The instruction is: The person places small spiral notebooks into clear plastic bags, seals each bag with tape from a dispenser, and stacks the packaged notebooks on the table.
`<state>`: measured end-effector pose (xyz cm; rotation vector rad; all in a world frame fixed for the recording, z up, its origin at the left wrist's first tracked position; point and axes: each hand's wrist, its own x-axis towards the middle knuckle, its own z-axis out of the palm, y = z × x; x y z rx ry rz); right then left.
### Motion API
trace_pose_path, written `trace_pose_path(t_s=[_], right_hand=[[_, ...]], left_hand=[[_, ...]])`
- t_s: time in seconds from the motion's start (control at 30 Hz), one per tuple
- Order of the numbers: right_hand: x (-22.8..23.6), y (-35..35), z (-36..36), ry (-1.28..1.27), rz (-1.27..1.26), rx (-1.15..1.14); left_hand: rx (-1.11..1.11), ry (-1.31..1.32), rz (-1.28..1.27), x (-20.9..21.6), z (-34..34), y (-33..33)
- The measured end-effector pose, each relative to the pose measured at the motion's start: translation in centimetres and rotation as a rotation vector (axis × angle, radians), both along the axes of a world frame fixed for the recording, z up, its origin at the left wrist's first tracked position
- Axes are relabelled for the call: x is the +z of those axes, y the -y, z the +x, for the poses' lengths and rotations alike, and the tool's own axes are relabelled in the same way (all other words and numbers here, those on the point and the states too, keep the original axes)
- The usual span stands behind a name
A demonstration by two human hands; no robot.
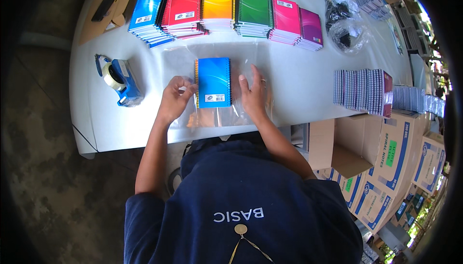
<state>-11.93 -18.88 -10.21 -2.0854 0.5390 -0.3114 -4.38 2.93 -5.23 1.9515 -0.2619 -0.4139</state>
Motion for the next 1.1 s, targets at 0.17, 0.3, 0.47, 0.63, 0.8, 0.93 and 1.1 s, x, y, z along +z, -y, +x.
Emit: trace_pose_path(t_s=[0.17, 0.3, 0.47, 0.63, 0.8, 0.93, 1.1], right_hand=[[1.2, -0.2, 0.1, -0.201, -0.412, -0.088], [-1.5, 2.8, 0.8, -0.101, -0.008, -0.129], [-1.1, 7.6, 1.0, -0.010, 0.958, -0.174], [2.1, 6.7, 0.0, -0.018, 0.653, -0.190], [1.6, 6.9, -1.0, -0.272, 0.272, 0.240], [5.8, 6.1, -0.2, -0.395, 0.287, 0.257], [4.0, 3.7, 0.5, 0.071, 0.432, 0.359]], left_hand=[[0.238, -0.171, -0.014, -2.2, 1.6, -2.3], [0.346, -0.387, 0.025, -1.0, 3.7, -1.0], [0.191, -0.184, -0.164, -2.2, 3.7, -1.4], [0.146, 0.001, 0.193, 1.1, 0.6, -1.3], [-0.037, -0.210, 0.251, 2.4, 0.3, -2.2], [-0.131, 0.078, 0.172, 2.1, 0.4, -1.8], [-0.192, 0.219, 0.014, 1.5, 0.7, 0.4]])
